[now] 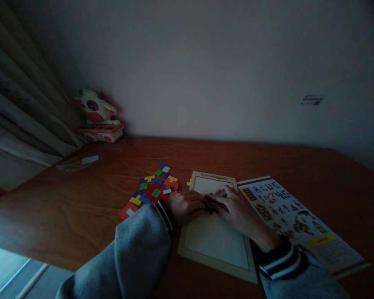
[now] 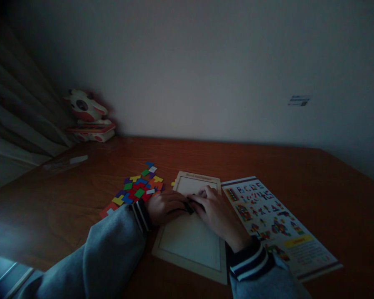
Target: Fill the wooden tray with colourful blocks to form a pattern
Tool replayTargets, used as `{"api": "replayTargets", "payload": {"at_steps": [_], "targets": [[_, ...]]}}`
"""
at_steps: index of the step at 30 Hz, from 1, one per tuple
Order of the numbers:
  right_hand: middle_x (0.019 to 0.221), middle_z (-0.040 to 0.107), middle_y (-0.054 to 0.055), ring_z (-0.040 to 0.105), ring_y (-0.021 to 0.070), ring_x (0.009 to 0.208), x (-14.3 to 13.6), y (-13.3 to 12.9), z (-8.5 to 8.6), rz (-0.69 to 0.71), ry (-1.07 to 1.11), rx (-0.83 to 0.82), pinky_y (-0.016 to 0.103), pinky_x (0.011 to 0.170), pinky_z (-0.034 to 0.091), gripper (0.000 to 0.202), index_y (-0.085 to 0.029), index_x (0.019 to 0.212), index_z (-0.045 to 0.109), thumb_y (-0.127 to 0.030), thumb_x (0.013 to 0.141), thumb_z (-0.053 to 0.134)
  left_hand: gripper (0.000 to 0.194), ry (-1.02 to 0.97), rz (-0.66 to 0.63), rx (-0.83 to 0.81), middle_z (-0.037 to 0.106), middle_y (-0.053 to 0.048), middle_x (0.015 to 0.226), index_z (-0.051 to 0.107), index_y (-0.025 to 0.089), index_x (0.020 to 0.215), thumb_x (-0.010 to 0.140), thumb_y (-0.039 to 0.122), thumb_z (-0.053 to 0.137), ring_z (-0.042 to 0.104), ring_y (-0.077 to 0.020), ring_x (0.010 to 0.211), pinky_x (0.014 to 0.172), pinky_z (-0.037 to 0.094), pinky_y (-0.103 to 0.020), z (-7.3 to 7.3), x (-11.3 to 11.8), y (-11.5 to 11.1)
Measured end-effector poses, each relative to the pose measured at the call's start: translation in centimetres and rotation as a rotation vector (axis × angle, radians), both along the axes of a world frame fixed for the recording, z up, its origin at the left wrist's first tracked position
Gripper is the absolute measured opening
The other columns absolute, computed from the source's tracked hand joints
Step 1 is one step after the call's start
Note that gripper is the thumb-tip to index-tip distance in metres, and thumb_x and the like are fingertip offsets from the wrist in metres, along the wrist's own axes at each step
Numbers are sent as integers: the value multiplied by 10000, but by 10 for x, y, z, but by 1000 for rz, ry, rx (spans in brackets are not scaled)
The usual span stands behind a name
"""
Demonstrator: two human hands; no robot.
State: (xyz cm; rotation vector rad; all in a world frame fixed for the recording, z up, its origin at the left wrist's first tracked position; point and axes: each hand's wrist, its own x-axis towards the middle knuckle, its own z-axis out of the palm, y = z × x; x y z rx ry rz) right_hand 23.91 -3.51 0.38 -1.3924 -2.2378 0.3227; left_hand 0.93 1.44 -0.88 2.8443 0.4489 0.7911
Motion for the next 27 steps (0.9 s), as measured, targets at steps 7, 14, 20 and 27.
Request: {"api": "replayTargets", "payload": {"at_steps": [7, 14, 20, 27], "targets": [[1116, 592, 83, 581, 231, 1057, 12, 4, -5, 13, 10, 3, 433, 961, 486, 293, -301, 1188, 699, -267, 941, 546, 241, 9, 162, 94, 725, -94, 1072, 695, 168, 948, 990, 285, 489, 669, -210, 952, 863, 553, -353, 4, 0, 0], [1098, 618, 73, 591, 226, 1050, 16, 4, -1, 1, 68, -38, 424, 962, 485, 250, -254, 1114, 700, -255, 873, 635, 233, 77, 163, -18, 721, -89, 1012, 628, 154, 1028, 1016, 285, 435, 682, -201, 954, 880, 548, -340, 10, 1, -4], [1112, 599, 65, 584, 226, 1069, 19, 1, 3, 42, 31, -64, 413, 968, 478, 194, -303, 1012, 760, -259, 852, 659, 245, 74, 243, -48, 700, -103, 1086, 601, 158, 1089, 1026, 308, 418, 631, -228, 1067, 938, 524, -382, 10, 0, -3], [1100, 601, 57, 562, 233, 1095, 20, 1, 7, 80, -14, -107, 429, 984, 465, 214, -366, 1048, 758, -289, 885, 644, 237, 56, 204, -78, 702, -98, 1094, 605, 166, 1086, 1025, 304, 423, 644, -211, 1089, 957, 527, -359, 6, 0, -2]]}}
